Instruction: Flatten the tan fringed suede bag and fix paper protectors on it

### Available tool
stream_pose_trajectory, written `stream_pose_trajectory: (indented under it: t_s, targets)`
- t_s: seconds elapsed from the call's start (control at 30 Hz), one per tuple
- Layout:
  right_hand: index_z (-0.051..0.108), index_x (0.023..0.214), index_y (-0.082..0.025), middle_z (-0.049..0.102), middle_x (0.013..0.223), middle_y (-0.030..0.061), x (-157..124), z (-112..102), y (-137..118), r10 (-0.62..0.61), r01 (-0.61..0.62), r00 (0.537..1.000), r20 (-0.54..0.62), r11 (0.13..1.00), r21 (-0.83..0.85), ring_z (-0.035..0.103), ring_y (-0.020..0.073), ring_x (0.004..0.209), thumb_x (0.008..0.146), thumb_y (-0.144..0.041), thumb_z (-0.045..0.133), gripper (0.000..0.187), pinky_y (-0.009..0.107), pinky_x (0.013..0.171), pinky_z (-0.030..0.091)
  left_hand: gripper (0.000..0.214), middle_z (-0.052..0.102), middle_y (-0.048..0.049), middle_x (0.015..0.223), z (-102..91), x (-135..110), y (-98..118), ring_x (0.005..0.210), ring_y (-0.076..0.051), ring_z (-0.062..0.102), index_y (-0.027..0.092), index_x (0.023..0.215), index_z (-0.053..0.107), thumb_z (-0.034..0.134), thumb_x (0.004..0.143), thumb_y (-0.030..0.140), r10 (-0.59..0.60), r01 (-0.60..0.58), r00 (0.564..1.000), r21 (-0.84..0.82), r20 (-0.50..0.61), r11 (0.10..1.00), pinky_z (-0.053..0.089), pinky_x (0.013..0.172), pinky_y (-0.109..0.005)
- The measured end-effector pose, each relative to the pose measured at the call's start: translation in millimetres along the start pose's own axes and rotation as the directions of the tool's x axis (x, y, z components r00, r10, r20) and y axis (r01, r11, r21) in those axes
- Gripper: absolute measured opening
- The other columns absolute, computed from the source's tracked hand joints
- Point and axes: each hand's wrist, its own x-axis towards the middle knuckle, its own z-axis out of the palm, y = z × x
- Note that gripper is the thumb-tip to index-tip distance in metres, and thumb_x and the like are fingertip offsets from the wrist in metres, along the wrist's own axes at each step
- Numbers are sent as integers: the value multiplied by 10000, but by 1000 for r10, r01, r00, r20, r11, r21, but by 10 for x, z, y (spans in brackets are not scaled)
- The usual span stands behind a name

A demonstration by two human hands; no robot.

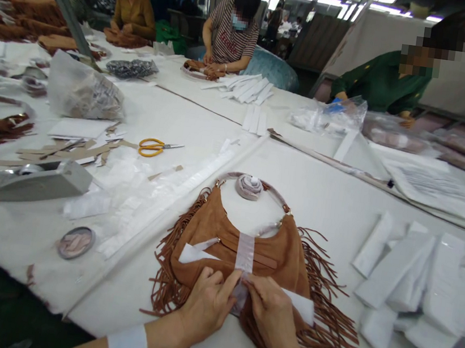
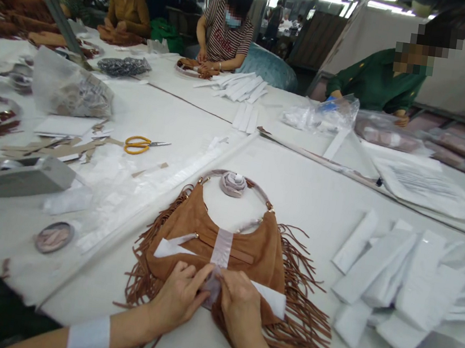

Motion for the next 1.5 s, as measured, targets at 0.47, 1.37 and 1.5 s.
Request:
stream_pose_trajectory:
  t_s: [0.47, 1.37, 1.5]
  targets:
    - [618, 725, -200, 676, 688, 15, 357, -34, 191, 247, -241, 920, 303, 969, -57, 620, 178, 636, 877, -251, 571, 167, 275, 588, 384, 352, 603, -36, 777, 111, 106, -7, 735, -204, 525, 166, 1269, 477, 458, 925, 238, -21, 27, 996, 62, -86, 998, 405, 694, -372]
    - [548, 966, -200, 659, 648, -31, 299, 61, 260, 460, -482, 876, 145, 817, 318, 648, 184, 626, 735, -251, 664, 263, 286, 599, 476, 715, 292, -179, 1516, 323, -116, 108, 1407, -306, 266, 45, 1450, 249, 468, 911, 462, 114, -121, 993, 308, 42, 944, 373, 1080, -455]
    - [536, 979, -208, 660, 695, -12, 208, 117, 254, 462, -429, 887, -17, 835, 345, 646, 181, 636, 823, -325, 621, 212, 292, 607, 505, 758, 285, -180, 1519, 333, -125, 150, 1406, -314, 266, 48, 1453, 251, 507, 887, 482, 91, -99, 995, 354, 38, 930, 380, 1074, -457]
